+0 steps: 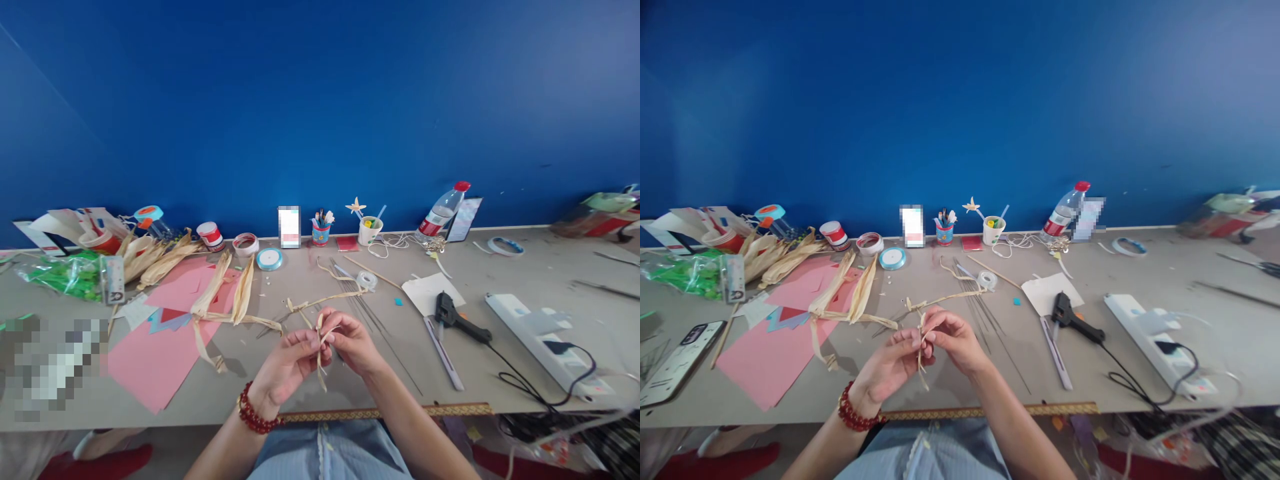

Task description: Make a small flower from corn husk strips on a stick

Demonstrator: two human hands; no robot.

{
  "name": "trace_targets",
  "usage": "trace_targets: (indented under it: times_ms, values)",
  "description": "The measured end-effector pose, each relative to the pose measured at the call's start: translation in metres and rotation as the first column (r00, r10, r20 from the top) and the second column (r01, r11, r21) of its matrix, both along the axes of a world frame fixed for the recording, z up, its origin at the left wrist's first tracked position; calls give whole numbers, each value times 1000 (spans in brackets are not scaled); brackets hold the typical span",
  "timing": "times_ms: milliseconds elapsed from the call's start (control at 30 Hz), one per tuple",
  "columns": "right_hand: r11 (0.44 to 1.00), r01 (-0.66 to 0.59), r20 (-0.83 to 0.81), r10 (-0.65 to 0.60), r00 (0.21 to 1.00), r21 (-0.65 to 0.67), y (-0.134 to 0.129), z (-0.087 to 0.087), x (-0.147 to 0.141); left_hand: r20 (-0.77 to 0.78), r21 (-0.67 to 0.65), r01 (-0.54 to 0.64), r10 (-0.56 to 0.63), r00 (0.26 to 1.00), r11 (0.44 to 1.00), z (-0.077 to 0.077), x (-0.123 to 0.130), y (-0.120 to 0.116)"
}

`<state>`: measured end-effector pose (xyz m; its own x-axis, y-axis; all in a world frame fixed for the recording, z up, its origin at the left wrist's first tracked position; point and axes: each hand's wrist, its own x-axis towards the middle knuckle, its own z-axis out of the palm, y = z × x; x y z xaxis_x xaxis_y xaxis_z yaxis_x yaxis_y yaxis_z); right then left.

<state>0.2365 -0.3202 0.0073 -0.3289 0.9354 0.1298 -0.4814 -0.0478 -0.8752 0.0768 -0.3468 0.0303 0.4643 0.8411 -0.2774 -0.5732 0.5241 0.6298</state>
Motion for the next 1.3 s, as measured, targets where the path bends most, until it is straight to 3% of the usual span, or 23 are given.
trace_targets:
  times_ms: [100, 167, 300, 433, 600, 800, 1000, 1167, 1300]
  values:
    - [1000, 21, -3, -21, 1000, -4, -2, 2, 0, -158, 118, -113, 131, 979, 987, -1, 0, -1]
    - [1000, 29, 18, -29, 999, -3, -4, 5, 1, -305, 258, -172, 250, 919, 951, -3, -1, -1]
    - [996, 76, 140, -81, 987, 42, -11, 15, 2, -503, 564, -104, 441, 744, 819, -8, -4, -1]
    - [990, 140, 201, -141, 969, 20, -14, 23, 1, -527, 692, -20, 524, 669, 722, -9, -5, 0]
    - [987, 122, 192, -100, 976, -108, -13, 27, 1, -517, 774, 50, 584, 626, 631, -5, -6, 1]
    - [941, 117, 55, -105, 993, -317, -18, 31, -5, -440, 838, 39, 633, 636, 544, -5, -5, 0]
    - [911, 102, -77, -143, 987, -399, -21, 30, -8, -404, 833, 1, 607, 684, 553, -9, -3, 1]
    - [901, 93, -134, -164, 977, -424, -19, 31, -7, -414, 782, -51, 579, 703, 621, -18, -4, 2]
    - [872, 108, -162, -209, 964, -478, -18, 25, -5, -463, 713, -104, 576, 673, 694, -24, -4, 1]
